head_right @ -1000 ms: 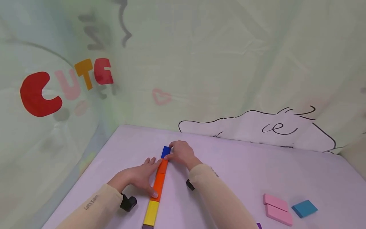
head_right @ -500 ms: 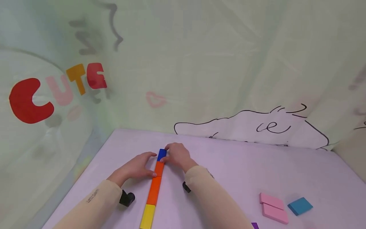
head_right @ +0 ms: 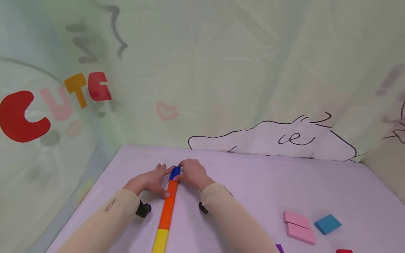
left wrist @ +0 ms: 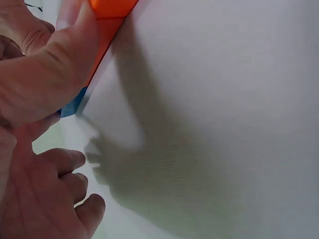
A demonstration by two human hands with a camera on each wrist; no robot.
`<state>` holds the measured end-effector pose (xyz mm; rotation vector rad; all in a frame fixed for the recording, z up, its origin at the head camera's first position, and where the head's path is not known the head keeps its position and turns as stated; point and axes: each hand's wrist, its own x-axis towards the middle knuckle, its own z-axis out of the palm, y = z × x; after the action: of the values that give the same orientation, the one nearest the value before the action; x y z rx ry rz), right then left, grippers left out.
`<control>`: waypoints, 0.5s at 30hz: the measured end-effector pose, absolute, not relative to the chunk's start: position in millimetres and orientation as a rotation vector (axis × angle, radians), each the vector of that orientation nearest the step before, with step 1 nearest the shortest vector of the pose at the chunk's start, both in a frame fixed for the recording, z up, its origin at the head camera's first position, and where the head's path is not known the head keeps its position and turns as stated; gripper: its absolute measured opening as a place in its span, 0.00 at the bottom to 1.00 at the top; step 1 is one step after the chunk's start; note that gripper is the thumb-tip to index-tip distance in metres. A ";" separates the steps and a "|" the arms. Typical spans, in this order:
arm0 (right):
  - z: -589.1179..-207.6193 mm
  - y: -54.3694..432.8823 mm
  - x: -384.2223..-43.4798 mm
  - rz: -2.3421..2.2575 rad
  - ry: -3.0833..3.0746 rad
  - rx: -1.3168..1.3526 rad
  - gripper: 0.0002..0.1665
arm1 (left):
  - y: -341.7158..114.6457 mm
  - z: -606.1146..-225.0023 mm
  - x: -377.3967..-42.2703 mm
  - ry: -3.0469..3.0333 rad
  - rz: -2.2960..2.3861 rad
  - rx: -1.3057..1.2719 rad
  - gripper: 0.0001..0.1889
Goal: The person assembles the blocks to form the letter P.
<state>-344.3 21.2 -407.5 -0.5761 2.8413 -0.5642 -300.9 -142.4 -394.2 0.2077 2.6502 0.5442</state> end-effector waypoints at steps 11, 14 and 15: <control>-405.2 26.7 -335.7 -0.521 2.822 -0.619 0.34 | -139.7 -393.2 -298.8 2.641 0.506 0.203 0.53; -400.0 34.9 -332.3 -0.534 2.792 -0.614 0.35 | -140.2 -393.4 -299.1 2.637 0.509 0.198 0.53; -398.3 38.7 -331.4 -0.544 2.781 -0.609 0.35 | -140.5 -393.1 -299.1 2.638 0.506 0.197 0.53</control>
<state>-331.4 38.7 -398.3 -0.6085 2.7806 -0.5436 -299.1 -140.5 -393.1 0.1971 2.6376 0.5059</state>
